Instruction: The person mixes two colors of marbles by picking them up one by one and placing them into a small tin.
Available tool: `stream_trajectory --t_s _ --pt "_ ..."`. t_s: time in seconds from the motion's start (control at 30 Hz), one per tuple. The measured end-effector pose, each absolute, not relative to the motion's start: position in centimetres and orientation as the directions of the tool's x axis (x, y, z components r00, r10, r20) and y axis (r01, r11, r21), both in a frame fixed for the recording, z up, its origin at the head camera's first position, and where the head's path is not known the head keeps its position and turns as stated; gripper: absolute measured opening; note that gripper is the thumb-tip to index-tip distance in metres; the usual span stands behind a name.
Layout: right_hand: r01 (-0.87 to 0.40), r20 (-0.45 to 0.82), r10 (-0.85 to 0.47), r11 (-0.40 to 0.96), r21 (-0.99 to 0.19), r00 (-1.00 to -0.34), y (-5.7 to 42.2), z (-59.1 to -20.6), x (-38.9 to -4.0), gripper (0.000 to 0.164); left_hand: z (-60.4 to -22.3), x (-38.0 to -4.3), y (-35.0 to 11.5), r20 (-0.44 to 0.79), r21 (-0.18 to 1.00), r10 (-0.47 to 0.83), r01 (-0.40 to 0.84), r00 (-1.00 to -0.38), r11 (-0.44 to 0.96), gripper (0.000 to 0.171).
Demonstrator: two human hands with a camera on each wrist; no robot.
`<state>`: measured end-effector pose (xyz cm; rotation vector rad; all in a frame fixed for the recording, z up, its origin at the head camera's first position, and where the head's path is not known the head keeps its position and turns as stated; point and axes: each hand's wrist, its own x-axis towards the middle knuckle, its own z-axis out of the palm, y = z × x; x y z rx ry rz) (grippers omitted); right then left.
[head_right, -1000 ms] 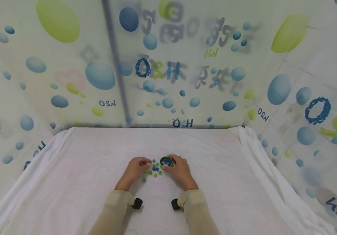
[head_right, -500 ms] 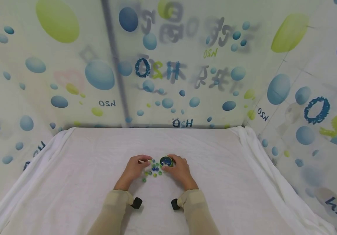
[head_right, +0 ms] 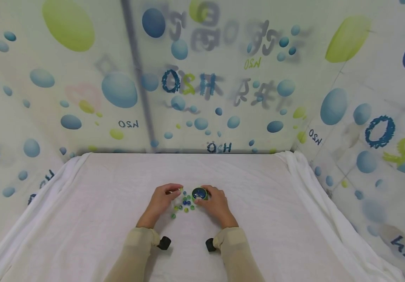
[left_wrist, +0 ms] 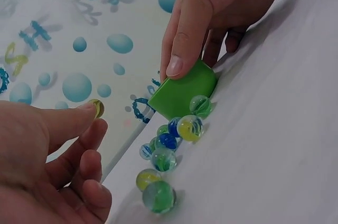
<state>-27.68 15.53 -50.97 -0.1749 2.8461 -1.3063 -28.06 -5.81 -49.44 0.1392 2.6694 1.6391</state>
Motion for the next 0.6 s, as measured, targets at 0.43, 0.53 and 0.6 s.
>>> stream_trajectory --t_s 0.43,0.53,0.6 --pt "-0.130 0.071 -0.117 0.642 -0.756 -0.991 15.62 -51.02 -27.62 0.054 -49.29 -28.07 -5.21 0.057 0.923 0.086 0.085 -0.995 0.375 0.019" --pt "-0.141 0.079 -0.125 0.641 -0.755 -0.989 15.64 -51.09 -27.70 0.054 -49.16 -27.99 -5.05 0.063 0.925 0.091 0.093 -0.994 0.370 0.019" --pt "-0.148 0.084 -0.130 0.640 -0.754 -0.988 15.66 -51.12 -27.75 0.054 -49.12 -27.95 -4.94 0.074 0.920 0.097 0.106 -0.993 0.376 0.019"
